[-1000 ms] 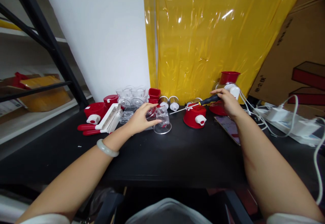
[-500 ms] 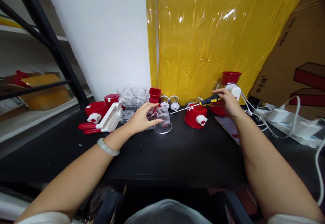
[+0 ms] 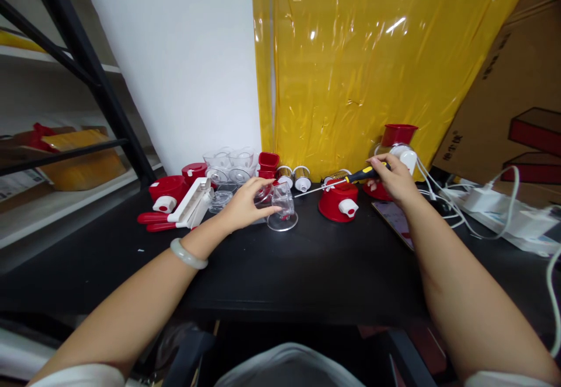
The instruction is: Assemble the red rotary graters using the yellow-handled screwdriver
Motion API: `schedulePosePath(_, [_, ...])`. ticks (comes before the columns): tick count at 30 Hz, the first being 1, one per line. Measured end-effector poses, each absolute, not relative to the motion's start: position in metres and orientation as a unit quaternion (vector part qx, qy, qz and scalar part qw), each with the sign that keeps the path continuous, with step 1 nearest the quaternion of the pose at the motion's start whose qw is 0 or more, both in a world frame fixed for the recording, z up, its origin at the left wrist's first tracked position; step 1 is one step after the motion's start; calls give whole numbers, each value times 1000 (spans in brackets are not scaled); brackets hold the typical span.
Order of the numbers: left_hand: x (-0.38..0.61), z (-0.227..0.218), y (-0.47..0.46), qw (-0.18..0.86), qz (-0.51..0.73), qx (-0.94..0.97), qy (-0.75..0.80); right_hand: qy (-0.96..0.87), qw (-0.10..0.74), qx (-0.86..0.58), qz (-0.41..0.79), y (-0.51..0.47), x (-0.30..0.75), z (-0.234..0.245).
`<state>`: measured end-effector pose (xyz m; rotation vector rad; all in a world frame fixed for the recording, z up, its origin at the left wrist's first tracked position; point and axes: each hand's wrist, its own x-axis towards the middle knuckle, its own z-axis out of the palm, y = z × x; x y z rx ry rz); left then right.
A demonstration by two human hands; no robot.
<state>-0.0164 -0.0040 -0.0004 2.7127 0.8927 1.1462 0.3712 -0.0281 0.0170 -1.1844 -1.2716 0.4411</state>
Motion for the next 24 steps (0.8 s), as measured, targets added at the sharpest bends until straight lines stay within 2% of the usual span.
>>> schedulePosePath(9, [-17, 0, -4, 36, 371, 881, 292, -527, 665, -464, 255, -27, 370, 21])
schedulePosePath(19, [-17, 0, -3, 32, 370, 882, 291, -530, 623, -541, 194, -27, 366, 16])
schedulePosePath(24, [-17, 0, -3, 36, 369, 882, 291, -500, 661, -514, 221, -26, 364, 18])
